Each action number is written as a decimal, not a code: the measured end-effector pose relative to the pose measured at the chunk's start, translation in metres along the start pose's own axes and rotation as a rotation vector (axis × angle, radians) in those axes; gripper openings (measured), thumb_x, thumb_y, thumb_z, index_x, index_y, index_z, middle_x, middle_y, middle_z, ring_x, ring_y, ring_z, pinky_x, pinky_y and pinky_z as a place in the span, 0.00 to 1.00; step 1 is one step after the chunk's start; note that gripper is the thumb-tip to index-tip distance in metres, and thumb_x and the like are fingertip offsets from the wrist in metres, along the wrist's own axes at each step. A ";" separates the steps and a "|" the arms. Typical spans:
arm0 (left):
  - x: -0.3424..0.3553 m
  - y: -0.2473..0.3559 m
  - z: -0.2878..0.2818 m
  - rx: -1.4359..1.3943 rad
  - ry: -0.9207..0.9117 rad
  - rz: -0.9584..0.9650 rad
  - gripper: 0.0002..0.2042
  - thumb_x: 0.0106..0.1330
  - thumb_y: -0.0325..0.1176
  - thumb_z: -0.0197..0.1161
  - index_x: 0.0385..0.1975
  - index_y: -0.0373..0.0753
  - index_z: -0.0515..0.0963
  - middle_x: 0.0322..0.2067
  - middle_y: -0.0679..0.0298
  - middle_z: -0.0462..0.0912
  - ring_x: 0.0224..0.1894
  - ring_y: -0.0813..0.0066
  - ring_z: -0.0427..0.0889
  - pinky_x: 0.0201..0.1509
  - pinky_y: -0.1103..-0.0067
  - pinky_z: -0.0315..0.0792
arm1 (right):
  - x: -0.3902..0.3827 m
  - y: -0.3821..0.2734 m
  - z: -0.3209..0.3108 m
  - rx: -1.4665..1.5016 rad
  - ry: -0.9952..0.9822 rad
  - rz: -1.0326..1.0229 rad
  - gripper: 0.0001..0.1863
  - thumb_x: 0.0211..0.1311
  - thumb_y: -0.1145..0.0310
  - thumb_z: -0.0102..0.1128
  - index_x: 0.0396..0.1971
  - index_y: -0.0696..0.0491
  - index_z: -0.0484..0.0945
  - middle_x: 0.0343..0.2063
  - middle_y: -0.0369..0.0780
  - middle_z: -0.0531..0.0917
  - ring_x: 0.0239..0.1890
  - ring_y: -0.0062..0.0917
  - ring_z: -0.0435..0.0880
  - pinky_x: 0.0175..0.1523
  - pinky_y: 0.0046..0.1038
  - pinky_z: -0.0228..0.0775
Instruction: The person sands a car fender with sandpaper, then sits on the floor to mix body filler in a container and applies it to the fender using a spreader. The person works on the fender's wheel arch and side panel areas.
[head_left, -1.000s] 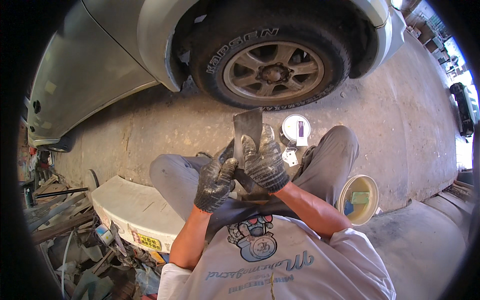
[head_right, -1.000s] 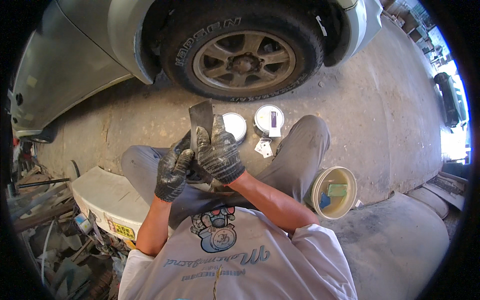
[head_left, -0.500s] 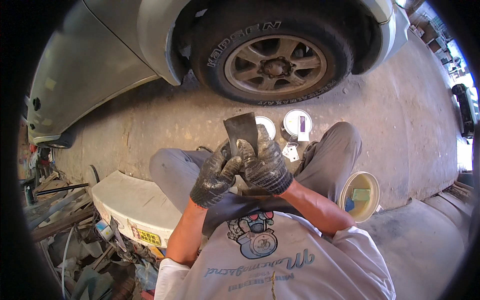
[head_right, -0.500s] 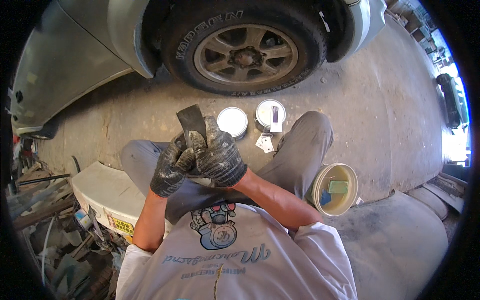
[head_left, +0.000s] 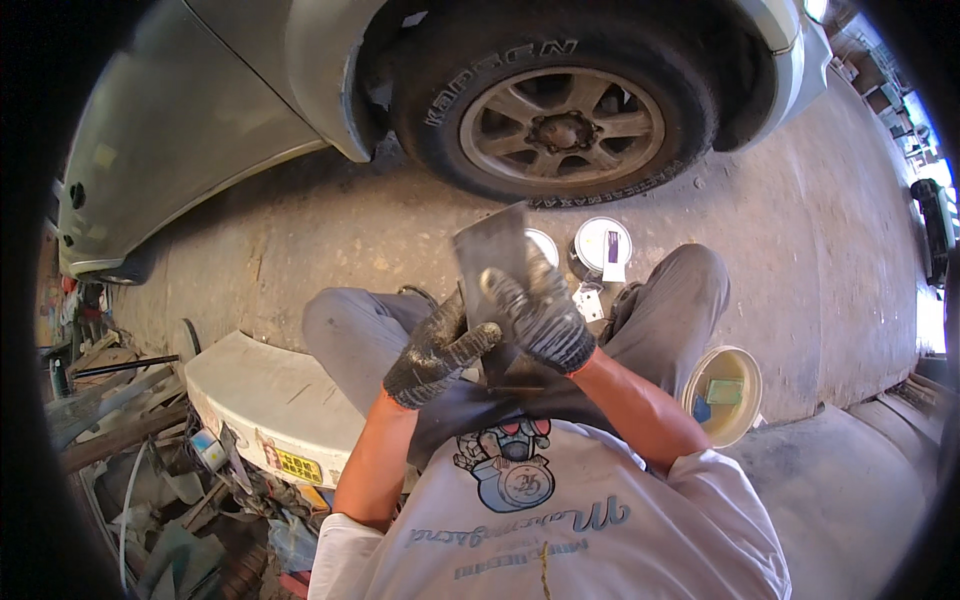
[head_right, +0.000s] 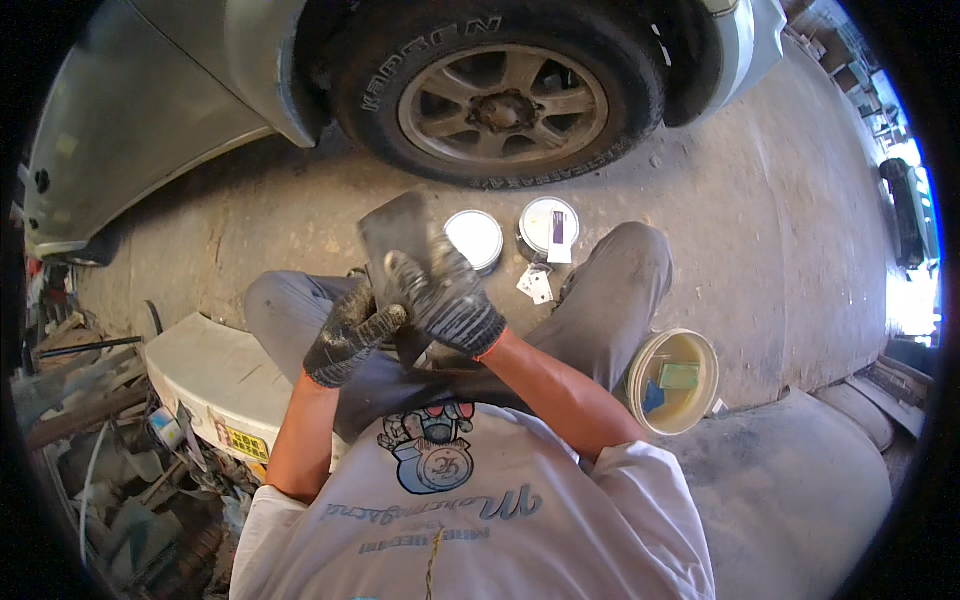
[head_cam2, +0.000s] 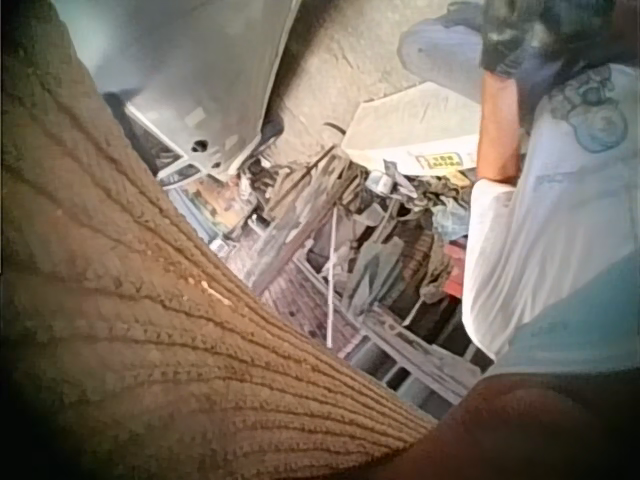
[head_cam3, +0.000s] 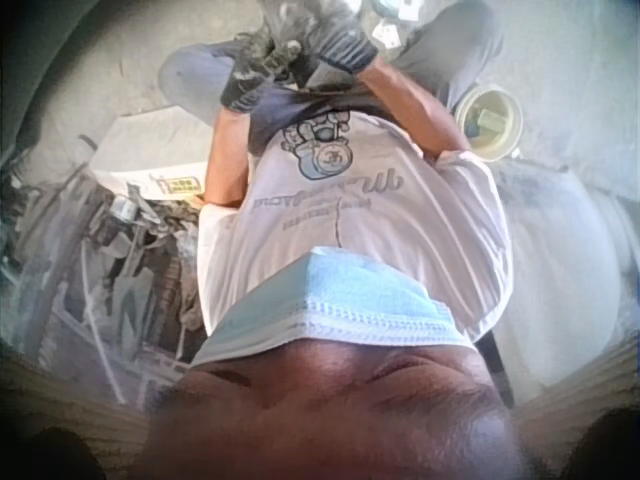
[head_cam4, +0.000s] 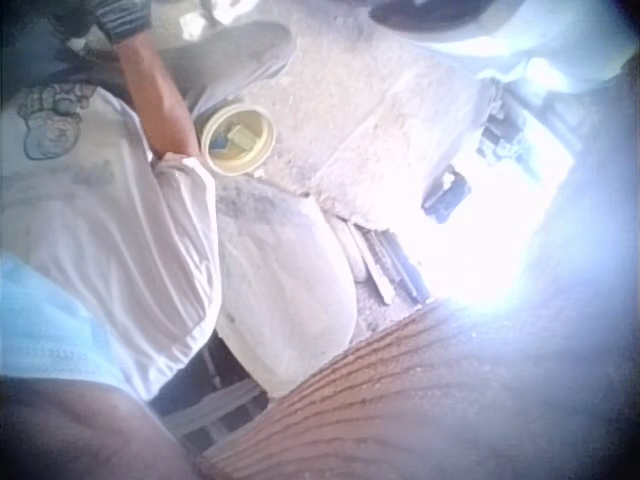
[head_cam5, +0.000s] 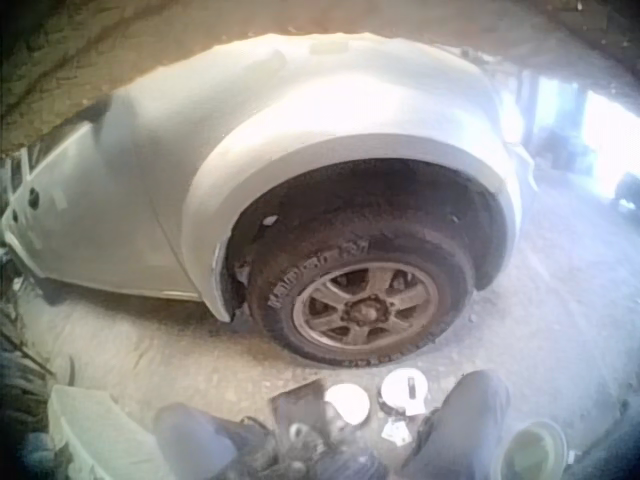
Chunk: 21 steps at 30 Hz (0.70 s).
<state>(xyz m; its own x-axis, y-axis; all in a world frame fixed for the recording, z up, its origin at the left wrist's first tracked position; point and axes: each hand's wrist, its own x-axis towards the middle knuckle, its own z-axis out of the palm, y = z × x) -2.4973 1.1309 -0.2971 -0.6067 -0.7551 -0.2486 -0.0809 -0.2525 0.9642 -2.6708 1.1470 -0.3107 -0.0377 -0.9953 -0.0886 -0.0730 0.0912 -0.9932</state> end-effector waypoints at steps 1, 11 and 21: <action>0.001 -0.001 0.002 0.115 0.050 0.077 0.21 0.66 0.27 0.57 0.58 0.33 0.65 0.45 0.66 0.76 0.45 0.81 0.72 0.51 0.83 0.67 | 0.002 0.004 0.000 -0.264 0.092 -0.067 0.26 0.58 0.67 0.58 0.55 0.61 0.66 0.43 0.54 0.76 0.44 0.44 0.77 0.49 0.40 0.67; 0.011 -0.018 0.005 -0.532 0.274 -0.190 0.18 0.67 0.39 0.56 0.52 0.35 0.72 0.34 0.67 0.78 0.33 0.81 0.76 0.35 0.82 0.73 | 0.015 0.051 -0.028 -0.040 0.245 -0.010 0.19 0.64 0.71 0.46 0.54 0.50 0.72 0.50 0.52 0.73 0.50 0.42 0.73 0.56 0.37 0.62; 0.017 -0.014 0.014 0.001 0.398 0.143 0.14 0.67 0.32 0.56 0.49 0.32 0.69 0.38 0.64 0.76 0.40 0.80 0.71 0.45 0.82 0.67 | -0.002 0.048 -0.010 -0.893 0.359 -0.271 0.25 0.58 0.69 0.53 0.57 0.58 0.67 0.49 0.62 0.70 0.51 0.51 0.71 0.57 0.41 0.62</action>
<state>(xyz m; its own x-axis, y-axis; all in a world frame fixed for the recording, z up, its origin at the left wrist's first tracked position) -2.5180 1.1301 -0.3133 -0.2591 -0.9573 -0.1283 -0.0189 -0.1278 0.9916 -2.6846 1.1536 -0.3571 -0.1970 -0.9312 0.3067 -0.8403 -0.0008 -0.5421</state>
